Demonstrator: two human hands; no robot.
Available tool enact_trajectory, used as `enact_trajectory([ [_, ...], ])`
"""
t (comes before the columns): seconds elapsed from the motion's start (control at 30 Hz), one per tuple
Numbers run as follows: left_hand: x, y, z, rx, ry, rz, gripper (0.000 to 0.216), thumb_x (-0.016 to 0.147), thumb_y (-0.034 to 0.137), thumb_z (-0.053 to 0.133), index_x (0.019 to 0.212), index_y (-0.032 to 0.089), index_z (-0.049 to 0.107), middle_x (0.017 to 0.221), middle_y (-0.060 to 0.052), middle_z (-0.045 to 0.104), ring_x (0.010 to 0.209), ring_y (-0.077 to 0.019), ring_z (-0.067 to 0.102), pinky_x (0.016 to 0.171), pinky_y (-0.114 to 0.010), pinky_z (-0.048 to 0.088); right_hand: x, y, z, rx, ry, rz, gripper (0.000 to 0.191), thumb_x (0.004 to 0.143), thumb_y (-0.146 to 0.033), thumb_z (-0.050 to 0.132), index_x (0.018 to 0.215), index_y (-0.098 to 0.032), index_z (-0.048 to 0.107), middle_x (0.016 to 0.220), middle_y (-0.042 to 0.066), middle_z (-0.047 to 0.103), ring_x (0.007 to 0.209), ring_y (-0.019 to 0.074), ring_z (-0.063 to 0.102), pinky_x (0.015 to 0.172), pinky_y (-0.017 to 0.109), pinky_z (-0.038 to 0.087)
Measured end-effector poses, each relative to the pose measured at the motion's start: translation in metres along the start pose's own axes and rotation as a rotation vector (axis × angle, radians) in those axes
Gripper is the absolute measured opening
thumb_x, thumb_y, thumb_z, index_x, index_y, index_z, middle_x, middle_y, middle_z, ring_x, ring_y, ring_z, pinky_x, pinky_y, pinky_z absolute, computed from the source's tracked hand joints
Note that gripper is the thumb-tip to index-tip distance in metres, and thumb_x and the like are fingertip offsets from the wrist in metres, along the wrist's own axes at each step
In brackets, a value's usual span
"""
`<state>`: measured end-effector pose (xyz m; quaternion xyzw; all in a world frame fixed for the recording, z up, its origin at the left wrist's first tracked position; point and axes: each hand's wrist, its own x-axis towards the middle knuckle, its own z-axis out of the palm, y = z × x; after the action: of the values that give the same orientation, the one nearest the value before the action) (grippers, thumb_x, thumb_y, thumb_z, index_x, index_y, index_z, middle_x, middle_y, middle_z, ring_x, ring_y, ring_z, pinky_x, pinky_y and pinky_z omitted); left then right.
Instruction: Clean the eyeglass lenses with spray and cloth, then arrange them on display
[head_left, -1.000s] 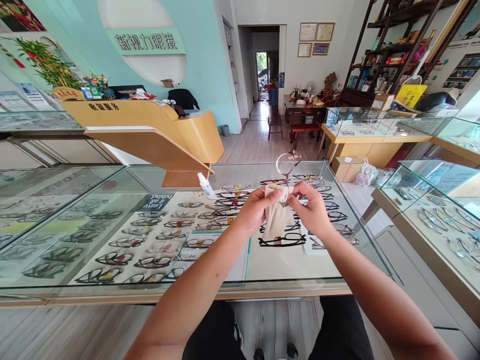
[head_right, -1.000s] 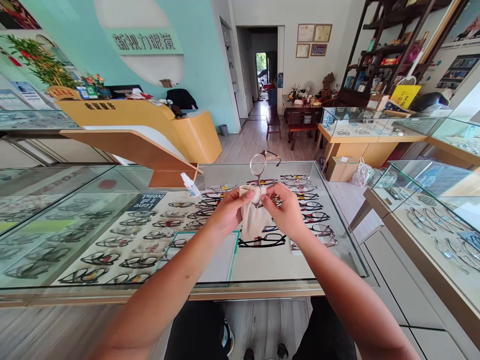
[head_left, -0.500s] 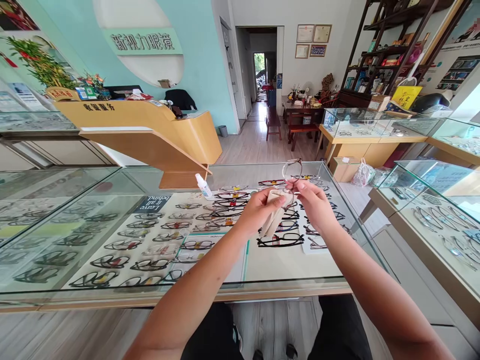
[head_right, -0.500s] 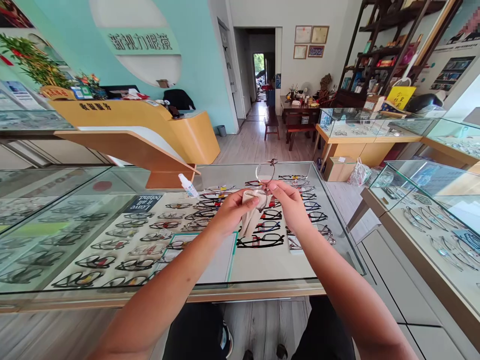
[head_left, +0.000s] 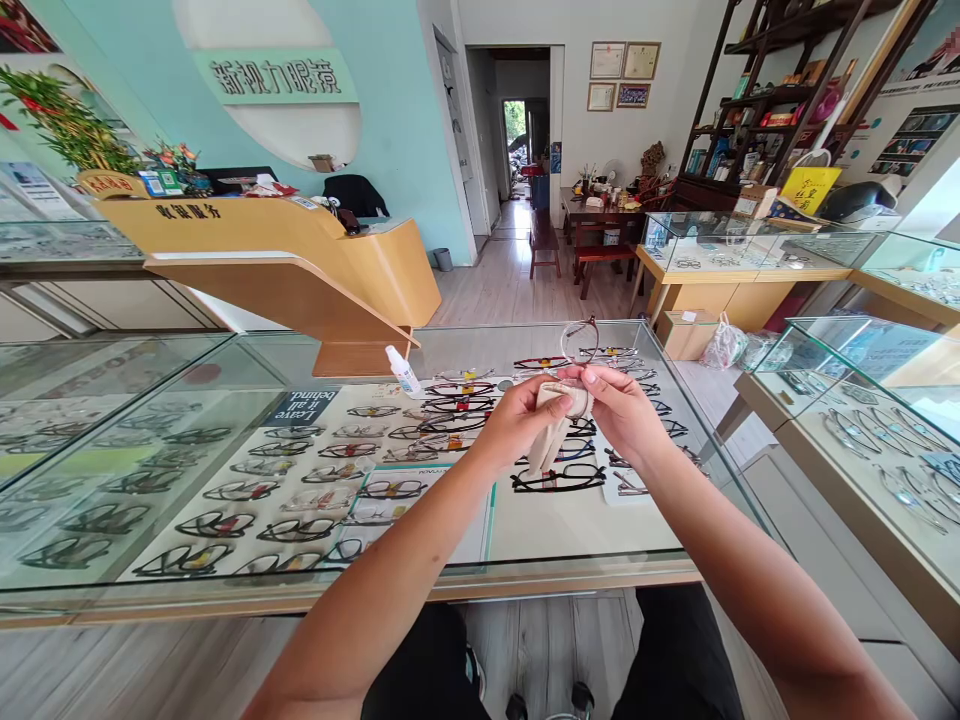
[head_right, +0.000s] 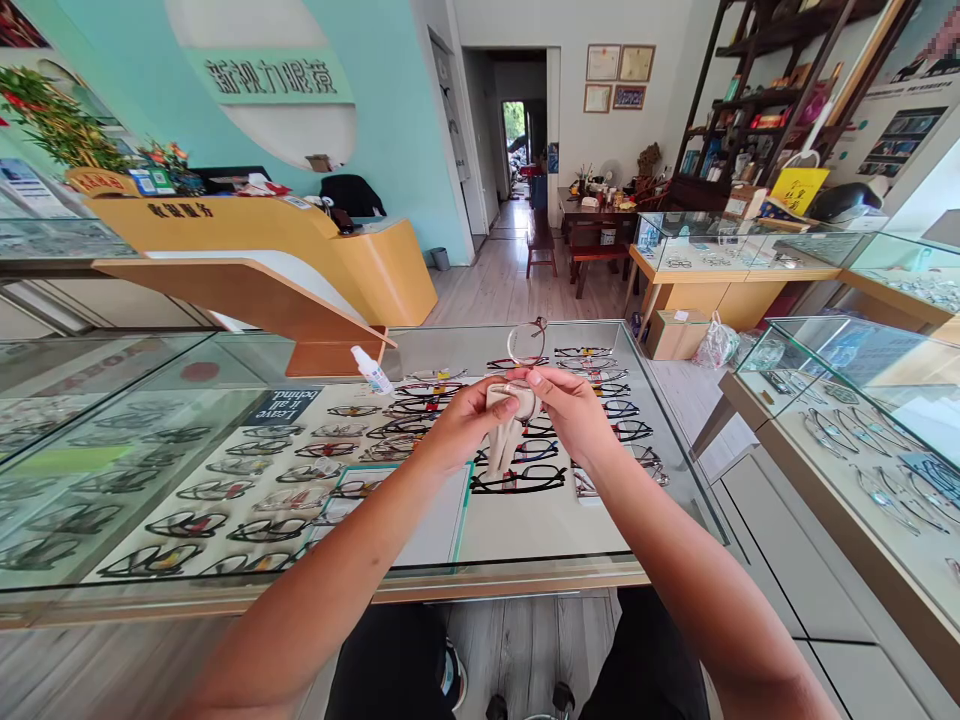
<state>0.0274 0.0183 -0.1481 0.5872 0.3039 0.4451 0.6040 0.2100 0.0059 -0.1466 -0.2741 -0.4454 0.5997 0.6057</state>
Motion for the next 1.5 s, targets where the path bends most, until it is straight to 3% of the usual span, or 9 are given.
enact_trajectory([
  [0.3, -0.003, -0.005, 0.006, -0.238, -0.073, -0.122, 0.049, 0.075, 0.059, 0.097, 0.102, 0.020, 0.082, 0.092, -0.005, 0.075, 0.084, -0.0195, 0.065, 0.079, -0.032, 0.047, -0.002, -0.009, 0.008, -0.026, 0.063, -0.014, 0.034, 0.073, -0.061, 0.099, 0.088, -0.032, 0.091, 0.096, 0.001, 0.085, 0.091, 0.0209, 0.071, 0.089, 0.037, 0.056],
  [0.47, -0.006, -0.003, 0.008, -0.157, -0.082, -0.099, 0.052, 0.080, 0.064, 0.092, 0.105, 0.019, 0.083, 0.097, -0.008, 0.078, 0.090, -0.0220, 0.067, 0.080, -0.031, 0.048, -0.002, -0.009, 0.007, 0.000, 0.051, -0.001, 0.033, 0.074, -0.059, 0.099, 0.090, -0.031, 0.091, 0.097, 0.002, 0.085, 0.088, 0.0195, 0.070, 0.083, 0.034, 0.055],
  [0.6, -0.008, 0.000, 0.007, -0.022, -0.075, -0.069, 0.052, 0.082, 0.065, 0.090, 0.100, 0.017, 0.081, 0.091, -0.005, 0.075, 0.083, -0.0185, 0.064, 0.077, -0.029, 0.047, -0.003, -0.004, 0.005, -0.024, 0.011, 0.077, 0.038, 0.076, -0.063, 0.096, 0.094, -0.030, 0.090, 0.097, 0.003, 0.084, 0.076, 0.0171, 0.065, 0.067, 0.031, 0.049],
  [0.73, -0.009, 0.004, 0.009, 0.029, -0.058, -0.024, 0.049, 0.078, 0.059, 0.094, 0.098, 0.016, 0.079, 0.083, -0.002, 0.073, 0.075, -0.0161, 0.064, 0.074, -0.028, 0.048, -0.003, 0.002, 0.006, -0.026, 0.011, 0.063, 0.037, 0.078, -0.062, 0.095, 0.095, -0.030, 0.090, 0.095, 0.002, 0.083, 0.068, 0.0143, 0.056, 0.059, 0.029, 0.042],
  [0.9, -0.010, 0.003, 0.019, 0.004, -0.001, 0.026, 0.054, 0.078, 0.061, 0.094, 0.104, 0.017, 0.078, 0.089, -0.007, 0.080, 0.080, -0.0221, 0.073, 0.075, -0.032, 0.056, -0.006, 0.003, 0.012, -0.013, 0.008, 0.078, 0.035, 0.081, -0.061, 0.091, 0.096, -0.029, 0.090, 0.084, 0.002, 0.078, 0.060, 0.0134, 0.044, 0.054, 0.031, 0.038],
  [1.07, -0.012, -0.004, 0.025, 0.052, 0.157, 0.093, 0.060, 0.083, 0.071, 0.086, 0.106, 0.018, 0.074, 0.076, -0.003, 0.074, 0.065, -0.0166, 0.065, 0.062, -0.029, 0.053, -0.009, 0.003, 0.021, 0.007, -0.006, 0.072, 0.035, 0.081, -0.061, 0.090, 0.096, -0.029, 0.090, 0.110, 0.006, 0.084, 0.068, 0.0162, 0.052, 0.057, 0.033, 0.044],
  [1.2, -0.014, -0.006, 0.026, 0.074, 0.235, 0.103, 0.061, 0.085, 0.078, 0.080, 0.101, 0.019, 0.072, 0.065, 0.000, 0.066, 0.055, -0.0147, 0.059, 0.051, -0.027, 0.044, -0.011, 0.009, 0.023, 0.029, -0.051, 0.015, 0.031, 0.087, -0.058, 0.087, 0.100, -0.030, 0.091, 0.111, 0.005, 0.085, 0.068, 0.0166, 0.056, 0.061, 0.035, 0.049],
  [1.37, -0.016, -0.006, 0.026, 0.079, 0.267, 0.091, 0.067, 0.087, 0.083, 0.073, 0.109, 0.020, 0.073, 0.060, 0.003, 0.062, 0.051, -0.0150, 0.056, 0.047, -0.027, 0.041, -0.012, 0.013, 0.021, 0.005, -0.106, 0.004, 0.033, 0.093, -0.057, 0.083, 0.108, -0.029, 0.091, 0.091, 0.003, 0.083, 0.060, 0.0168, 0.058, 0.063, 0.037, 0.051],
  [1.5, -0.014, -0.008, 0.023, 0.034, 0.197, 0.045, 0.072, 0.090, 0.088, 0.064, 0.111, 0.020, 0.075, 0.063, 0.000, 0.065, 0.055, -0.0184, 0.060, 0.055, -0.032, 0.050, -0.009, 0.010, 0.017, -0.058, -0.054, 0.009, 0.037, 0.086, -0.063, 0.087, 0.101, -0.029, 0.090, 0.072, 0.000, 0.074, 0.058, 0.0174, 0.056, 0.057, 0.035, 0.048],
])
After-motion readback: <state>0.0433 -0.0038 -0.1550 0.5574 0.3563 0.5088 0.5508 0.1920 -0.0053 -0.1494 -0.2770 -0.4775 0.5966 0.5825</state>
